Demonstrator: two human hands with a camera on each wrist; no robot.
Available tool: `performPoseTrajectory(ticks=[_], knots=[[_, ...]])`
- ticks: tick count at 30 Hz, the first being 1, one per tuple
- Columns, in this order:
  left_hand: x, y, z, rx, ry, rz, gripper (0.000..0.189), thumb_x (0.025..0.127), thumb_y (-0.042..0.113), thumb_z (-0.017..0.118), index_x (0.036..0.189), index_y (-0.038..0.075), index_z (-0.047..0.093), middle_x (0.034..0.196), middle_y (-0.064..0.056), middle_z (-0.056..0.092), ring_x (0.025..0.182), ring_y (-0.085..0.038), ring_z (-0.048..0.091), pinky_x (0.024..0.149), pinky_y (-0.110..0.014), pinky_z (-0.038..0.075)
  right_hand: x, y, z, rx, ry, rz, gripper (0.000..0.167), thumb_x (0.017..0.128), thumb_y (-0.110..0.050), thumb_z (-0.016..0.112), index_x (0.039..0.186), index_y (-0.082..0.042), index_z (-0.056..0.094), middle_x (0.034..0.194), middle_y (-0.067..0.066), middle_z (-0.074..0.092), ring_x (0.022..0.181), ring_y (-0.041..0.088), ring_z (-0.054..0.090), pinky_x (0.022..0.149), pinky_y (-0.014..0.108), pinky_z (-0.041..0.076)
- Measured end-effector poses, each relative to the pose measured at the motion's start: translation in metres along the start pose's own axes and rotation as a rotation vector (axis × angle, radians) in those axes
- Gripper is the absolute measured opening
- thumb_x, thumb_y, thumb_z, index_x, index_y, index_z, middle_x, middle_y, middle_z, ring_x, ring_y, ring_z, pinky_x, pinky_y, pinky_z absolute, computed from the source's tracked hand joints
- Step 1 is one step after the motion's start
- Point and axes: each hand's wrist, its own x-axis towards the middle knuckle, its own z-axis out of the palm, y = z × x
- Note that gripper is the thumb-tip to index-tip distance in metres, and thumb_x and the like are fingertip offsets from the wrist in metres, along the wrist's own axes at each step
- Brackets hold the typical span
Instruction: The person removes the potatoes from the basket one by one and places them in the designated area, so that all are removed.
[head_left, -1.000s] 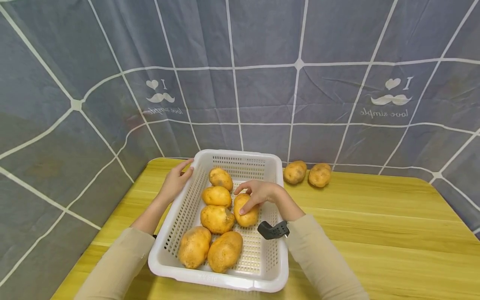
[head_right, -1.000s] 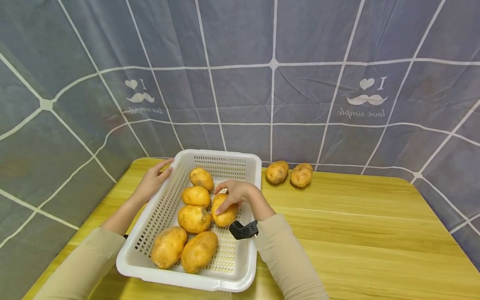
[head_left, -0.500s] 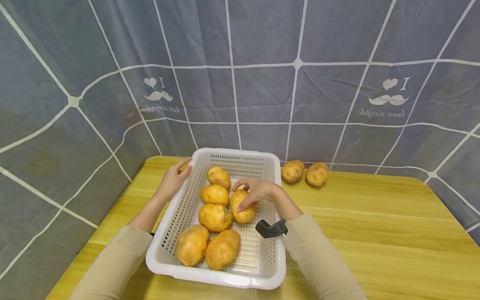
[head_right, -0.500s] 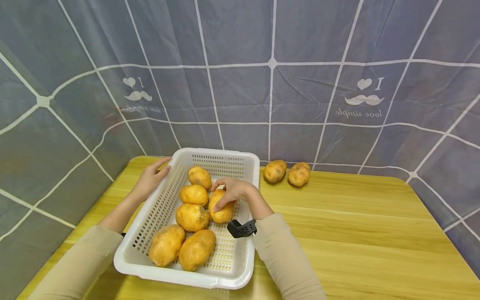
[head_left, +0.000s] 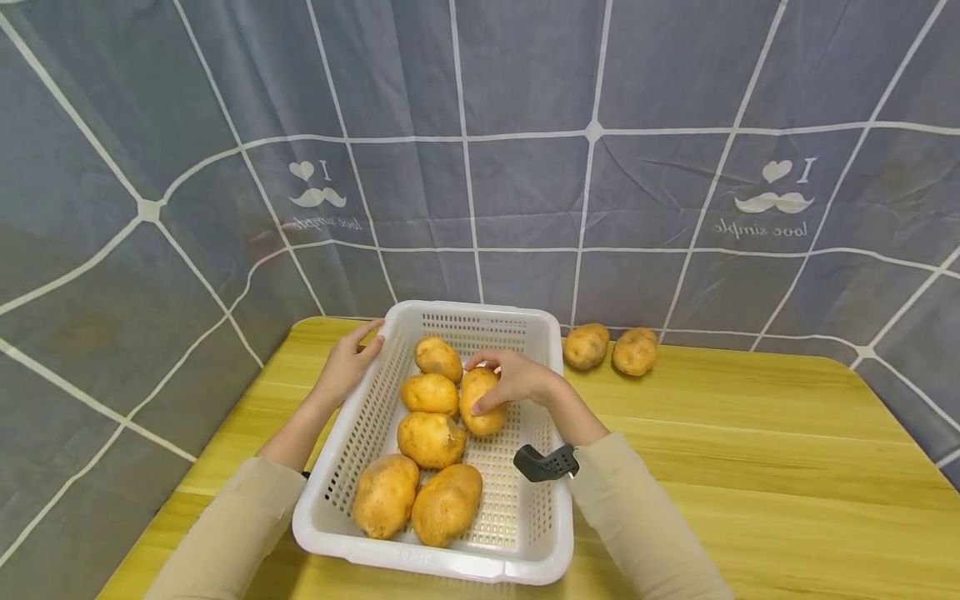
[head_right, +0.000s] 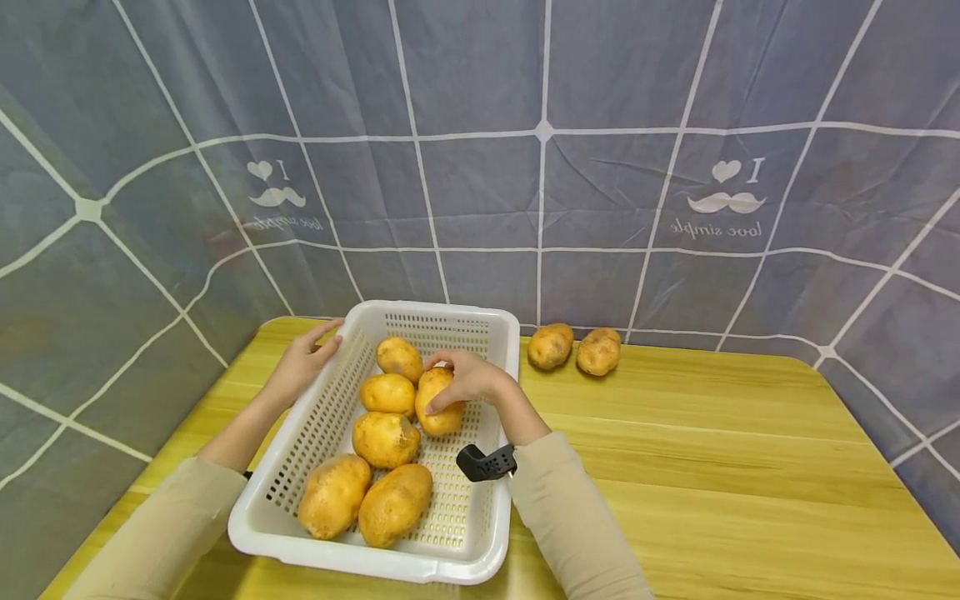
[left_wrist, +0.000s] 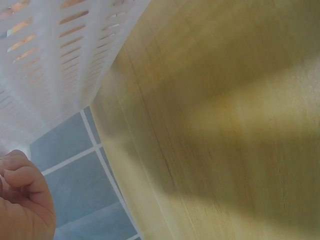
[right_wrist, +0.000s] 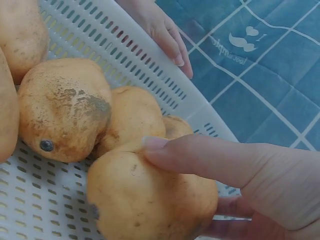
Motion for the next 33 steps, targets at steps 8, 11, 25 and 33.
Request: performPoseTrajectory(ticks=[8, 11, 25, 33], knots=[[0.0, -0.001, -0.002, -0.001, 0.002, 0.019, 0.049, 0.101, 0.026, 0.044, 0.144, 0.005, 0.034, 0.099, -0.029, 0.061, 0.067, -0.019, 0.063, 0.056, -0.029, 0.053, 0.0, 0.0, 0.0, 0.037, 0.049, -0.081, 0.06, 0.065, -0.008, 0.082, 0.12, -0.006, 0.059, 0.114, 0.014, 0.055, 0.086, 0.02, 0.054, 0.07, 0.027, 0.049], [0.0, 0.0, 0.0, -0.002, -0.003, 0.021, 0.049, 0.1, 0.025, 0.044, 0.144, 0.005, 0.035, 0.098, -0.029, 0.062, 0.066, -0.018, 0.063, 0.057, -0.029, 0.053, -0.002, 0.001, -0.002, 0.065, 0.061, -0.074, 0.061, 0.066, -0.007, 0.082, 0.122, -0.004, 0.057, 0.114, 0.015, 0.055, 0.088, 0.022, 0.054, 0.069, 0.027, 0.049], [-0.005, 0.004, 0.0, 0.001, 0.01, 0.01, 0.05, 0.1, 0.025, 0.045, 0.144, 0.003, 0.034, 0.095, -0.028, 0.062, 0.064, -0.015, 0.061, 0.055, -0.027, 0.052, -0.012, -0.014, -0.013, 0.076, 0.072, -0.123, 0.06, 0.069, -0.011, 0.081, 0.124, -0.01, 0.058, 0.118, 0.011, 0.056, 0.091, 0.022, 0.056, 0.074, 0.029, 0.051], [0.0, -0.004, 0.004, -0.003, 0.014, 0.024, 0.049, 0.1, 0.025, 0.045, 0.143, 0.004, 0.035, 0.102, -0.03, 0.061, 0.068, -0.018, 0.063, 0.057, -0.027, 0.053, -0.022, -0.02, -0.023, 0.063, 0.073, -0.137, 0.061, 0.072, -0.015, 0.08, 0.128, -0.009, 0.056, 0.119, 0.01, 0.055, 0.099, 0.026, 0.055, 0.076, 0.031, 0.052]])
